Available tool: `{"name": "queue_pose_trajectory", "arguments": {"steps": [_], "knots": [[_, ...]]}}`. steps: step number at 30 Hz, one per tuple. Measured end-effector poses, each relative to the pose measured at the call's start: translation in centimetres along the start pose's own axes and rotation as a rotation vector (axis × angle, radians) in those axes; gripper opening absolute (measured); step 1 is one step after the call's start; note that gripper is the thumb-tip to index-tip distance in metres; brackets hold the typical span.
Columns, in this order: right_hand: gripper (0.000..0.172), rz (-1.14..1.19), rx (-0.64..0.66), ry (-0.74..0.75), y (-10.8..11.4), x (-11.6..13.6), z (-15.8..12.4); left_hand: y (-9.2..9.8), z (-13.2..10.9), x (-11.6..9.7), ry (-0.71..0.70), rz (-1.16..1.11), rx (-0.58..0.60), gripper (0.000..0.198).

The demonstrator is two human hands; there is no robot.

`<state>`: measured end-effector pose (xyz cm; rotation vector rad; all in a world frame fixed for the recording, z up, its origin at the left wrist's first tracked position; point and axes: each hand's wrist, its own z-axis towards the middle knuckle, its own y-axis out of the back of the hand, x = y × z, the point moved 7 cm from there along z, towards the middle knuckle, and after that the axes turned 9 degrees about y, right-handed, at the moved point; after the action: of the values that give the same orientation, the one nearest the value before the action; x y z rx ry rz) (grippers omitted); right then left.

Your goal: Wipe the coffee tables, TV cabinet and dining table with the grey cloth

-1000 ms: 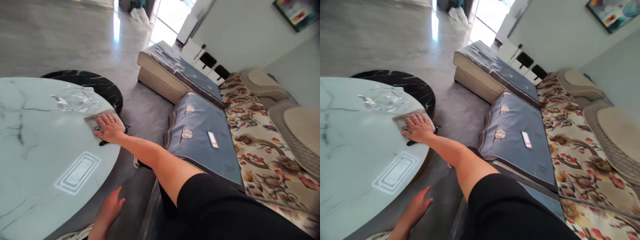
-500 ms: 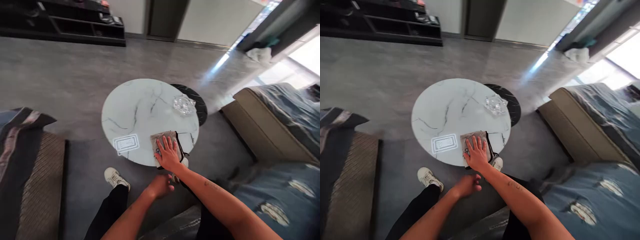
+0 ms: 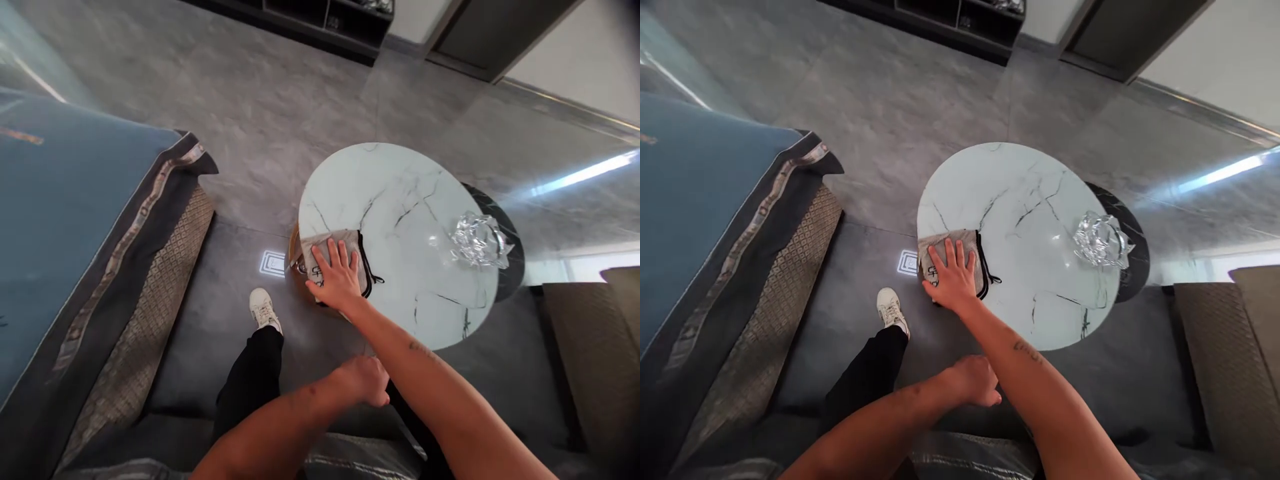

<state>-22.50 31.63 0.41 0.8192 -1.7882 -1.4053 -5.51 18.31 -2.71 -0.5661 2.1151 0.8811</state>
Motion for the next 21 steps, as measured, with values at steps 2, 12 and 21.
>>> {"name": "queue_pose_trajectory", "arguments": {"steps": [2,12,21], "knots": [[0.099,-0.019,-0.011,0.021,0.3,0.6,2.6,0.6,-0.7,0.1,0.085,0.055,0.027,0.051],[0.097,-0.030,-0.102,0.059,0.5,-0.5,16.6,2.4,-3.3,1.1,0.149,0.075,0.035,0.032],[0.088,-0.077,-0.137,0.042,-0.5,-2.0,19.5,3.0,-3.7,1.6,0.173,0.056,0.000,0.025]]}}
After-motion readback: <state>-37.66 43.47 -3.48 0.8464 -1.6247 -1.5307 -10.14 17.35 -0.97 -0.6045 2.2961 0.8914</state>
